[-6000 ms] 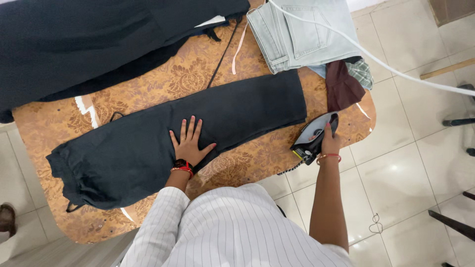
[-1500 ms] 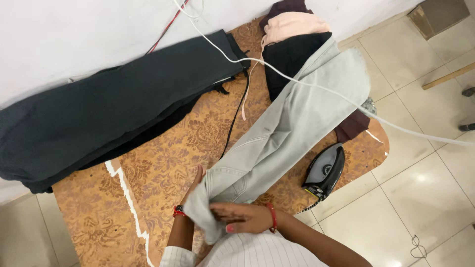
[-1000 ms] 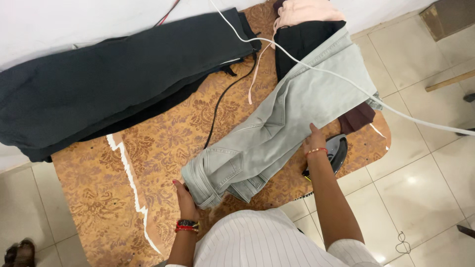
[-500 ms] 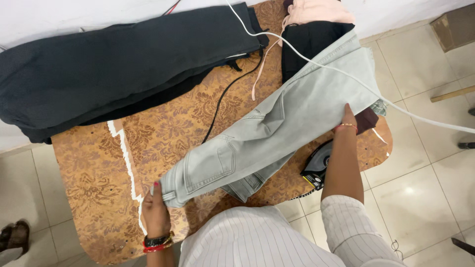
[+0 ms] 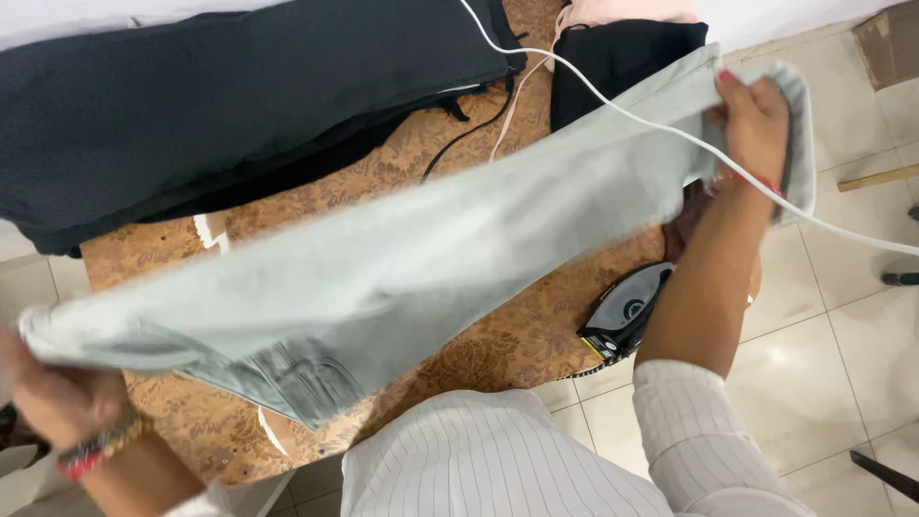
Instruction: The person irons a pair of black trousers and a pair of light-colored jeans on a table. They smooth the fabric, use the iron on each leg, and fold the garments after ironing.
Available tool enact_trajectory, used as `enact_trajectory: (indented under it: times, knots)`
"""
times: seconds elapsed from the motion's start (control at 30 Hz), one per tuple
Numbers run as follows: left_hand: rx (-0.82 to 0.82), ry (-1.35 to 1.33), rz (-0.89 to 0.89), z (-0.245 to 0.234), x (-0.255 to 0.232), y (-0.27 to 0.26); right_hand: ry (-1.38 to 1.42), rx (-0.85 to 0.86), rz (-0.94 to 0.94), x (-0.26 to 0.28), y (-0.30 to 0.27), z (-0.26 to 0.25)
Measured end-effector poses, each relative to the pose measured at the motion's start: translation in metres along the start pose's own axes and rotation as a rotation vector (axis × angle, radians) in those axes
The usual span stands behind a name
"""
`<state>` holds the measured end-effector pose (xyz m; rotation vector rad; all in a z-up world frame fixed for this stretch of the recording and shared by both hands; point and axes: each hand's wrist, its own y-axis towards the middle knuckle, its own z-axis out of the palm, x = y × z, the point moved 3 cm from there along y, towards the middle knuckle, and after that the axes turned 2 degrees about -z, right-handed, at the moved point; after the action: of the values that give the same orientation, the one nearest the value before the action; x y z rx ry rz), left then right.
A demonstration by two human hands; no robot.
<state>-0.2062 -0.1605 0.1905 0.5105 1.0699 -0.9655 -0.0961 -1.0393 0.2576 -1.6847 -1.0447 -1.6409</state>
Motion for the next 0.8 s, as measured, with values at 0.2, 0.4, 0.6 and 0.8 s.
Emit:
enact_trajectory:
  times: [0.2,0.4,0.6,0.8]
  knots:
    - [0.160,1.072,0.286,0.054,0.098,0.067,-0.166,0.586,-0.276,-0.049,0.040,0.153]
    - [0.039,1.381,0.348,-0.004,0.193,-0.048,-0.578,0.270,0.023,-0.199,-0.020,0.097]
    - [-0.256,1.506,0.145,-0.028,0.215,-0.137,-0.449,-0.533,0.277,-0.240,-0.048,-0.012]
    - [-0.151,1.537,0.325,-0.042,0.211,-0.104,-0.336,-0.384,0.474,-0.227,-0.030,-0.036]
